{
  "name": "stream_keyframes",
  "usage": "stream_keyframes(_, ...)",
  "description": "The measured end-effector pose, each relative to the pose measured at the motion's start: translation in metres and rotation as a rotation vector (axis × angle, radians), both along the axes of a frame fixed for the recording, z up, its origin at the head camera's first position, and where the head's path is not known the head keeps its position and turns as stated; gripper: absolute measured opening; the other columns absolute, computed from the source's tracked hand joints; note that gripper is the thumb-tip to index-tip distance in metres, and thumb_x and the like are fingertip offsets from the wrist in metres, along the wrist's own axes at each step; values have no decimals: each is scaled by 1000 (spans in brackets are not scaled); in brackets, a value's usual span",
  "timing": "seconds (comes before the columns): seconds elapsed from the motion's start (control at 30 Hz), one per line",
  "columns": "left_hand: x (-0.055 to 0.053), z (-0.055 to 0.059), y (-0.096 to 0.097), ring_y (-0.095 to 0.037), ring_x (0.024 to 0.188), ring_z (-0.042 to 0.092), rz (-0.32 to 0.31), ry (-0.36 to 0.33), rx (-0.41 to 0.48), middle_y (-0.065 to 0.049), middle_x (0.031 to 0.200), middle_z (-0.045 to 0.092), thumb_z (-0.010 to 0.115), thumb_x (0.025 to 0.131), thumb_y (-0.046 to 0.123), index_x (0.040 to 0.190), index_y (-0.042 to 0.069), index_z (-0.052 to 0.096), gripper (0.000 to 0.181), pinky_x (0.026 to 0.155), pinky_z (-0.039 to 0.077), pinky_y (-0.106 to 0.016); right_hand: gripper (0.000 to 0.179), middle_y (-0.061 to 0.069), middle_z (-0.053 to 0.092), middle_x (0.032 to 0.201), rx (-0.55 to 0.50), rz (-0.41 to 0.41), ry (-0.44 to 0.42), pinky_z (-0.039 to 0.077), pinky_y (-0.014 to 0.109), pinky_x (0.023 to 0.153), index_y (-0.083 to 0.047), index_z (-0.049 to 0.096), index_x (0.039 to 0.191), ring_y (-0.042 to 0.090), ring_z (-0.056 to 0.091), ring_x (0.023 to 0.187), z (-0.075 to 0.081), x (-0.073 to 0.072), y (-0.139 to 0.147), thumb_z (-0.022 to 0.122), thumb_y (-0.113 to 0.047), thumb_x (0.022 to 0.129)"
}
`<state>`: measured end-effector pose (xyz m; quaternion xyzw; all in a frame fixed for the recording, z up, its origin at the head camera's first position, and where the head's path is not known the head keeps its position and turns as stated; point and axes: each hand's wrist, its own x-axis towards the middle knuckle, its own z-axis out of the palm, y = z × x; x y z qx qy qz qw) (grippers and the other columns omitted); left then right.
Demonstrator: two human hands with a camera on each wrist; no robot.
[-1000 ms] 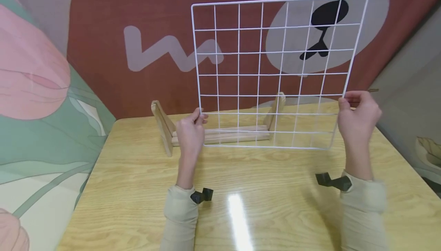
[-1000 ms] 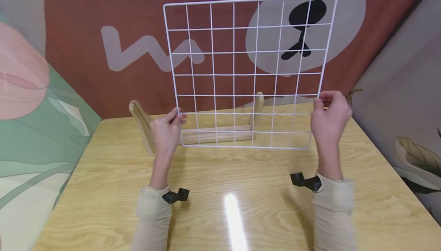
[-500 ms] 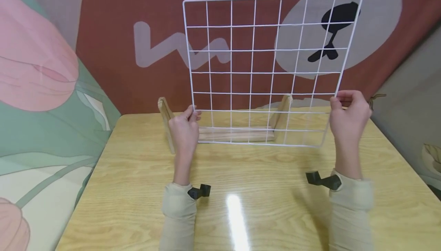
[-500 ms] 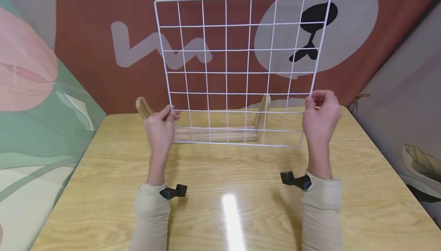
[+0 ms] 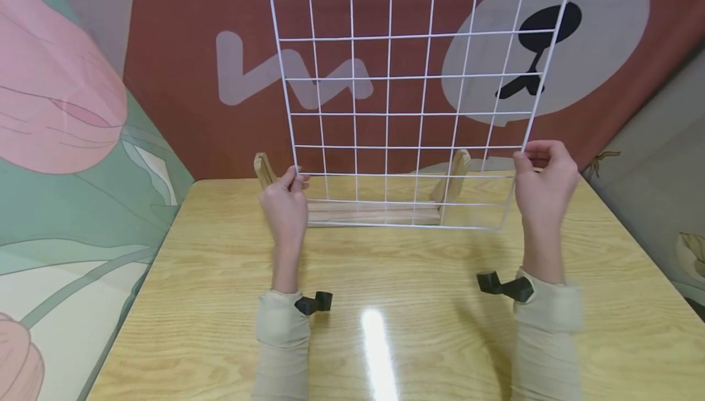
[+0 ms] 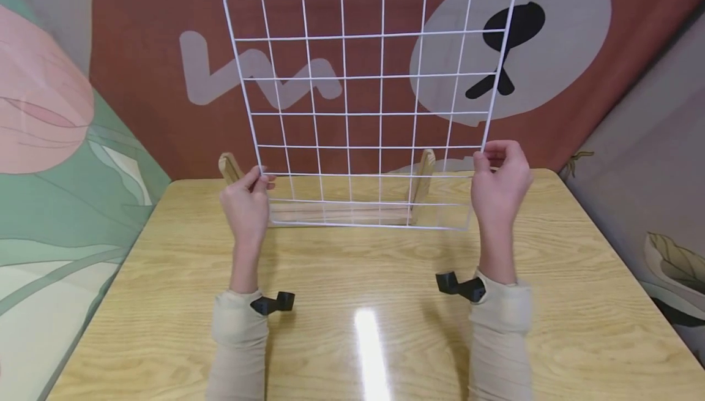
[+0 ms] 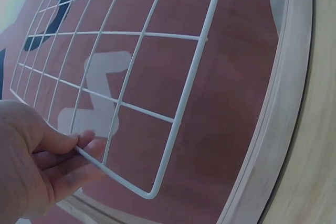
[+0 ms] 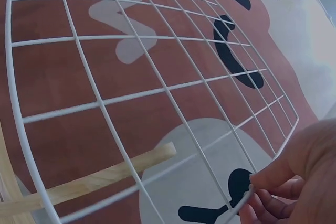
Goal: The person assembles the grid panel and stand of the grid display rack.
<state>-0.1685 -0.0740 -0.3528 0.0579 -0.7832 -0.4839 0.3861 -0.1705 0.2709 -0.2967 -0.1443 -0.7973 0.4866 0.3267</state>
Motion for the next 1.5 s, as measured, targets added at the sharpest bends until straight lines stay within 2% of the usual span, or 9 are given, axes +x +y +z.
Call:
stream_keyframes(0.2,1,2,-3,-36,75,76,37,45,20,-23,96,76,64,95,-12,110,-13,73,17,71,63,-38,11,-19,54,87,24,23,6,46,16,76,-5,66,107,-4,54,84,0,1,-4,69,-13,100)
stream_keyframes(0.53,0,1,-9,-35,83,77,63,77,104,-23,104,75,65,96,-10,112,-13,72,17,74,61,-28,16,-18,56,88,18,46,37,51,16,78,1,66,110,-3,58,85,-1,1,-14,70,-11,99)
stream_keyframes(0.73,1,2,-11,-34,88,77,70,116,163,-24,100,76,64,97,-9,105,-11,76,15,77,60,-23,16,-20,56,87,12,52,68,50,15,77,2,66,109,-3,58,84,-1,2,-17,72,-8,97)
stream_keyframes(0.9,0,3,-12,-33,88,77,83,143,164,-24,100,76,64,97,-9,105,-10,77,15,76,59,-20,18,-18,57,87,22,63,94,51,14,75,4,68,109,-3,59,82,0,5,-18,72,-8,97)
stream_keyframes(1.07,-2,3,-12,-31,87,77,93,154,153,-23,96,76,64,97,-8,103,-9,78,15,74,58,-17,10,-16,60,86,9,63,100,51,13,72,-3,70,102,-1,61,82,1,7,-16,74,-11,97)
stream_keyframes(1.23,-2,3,-11,-33,88,77,85,170,197,-23,99,76,64,97,-9,105,-11,76,15,76,59,-18,10,-17,61,85,-10,69,100,51,14,72,-3,71,102,-1,62,82,1,8,-17,74,-11,96)
stream_keyframes(1.37,1,4,-12,-34,89,77,93,153,239,-23,103,76,64,96,-10,108,-10,76,17,77,58,-17,11,-19,61,83,-14,77,92,51,13,72,-1,73,102,-2,63,79,1,9,-18,75,-10,95)
stream_keyframes(1.5,4,4,-15,-36,86,75,105,134,276,-23,98,76,64,97,-9,109,-9,76,17,65,55,-13,17,-21,62,80,-21,101,98,51,13,71,4,74,105,-3,63,77,-1,8,-21,75,-9,94)
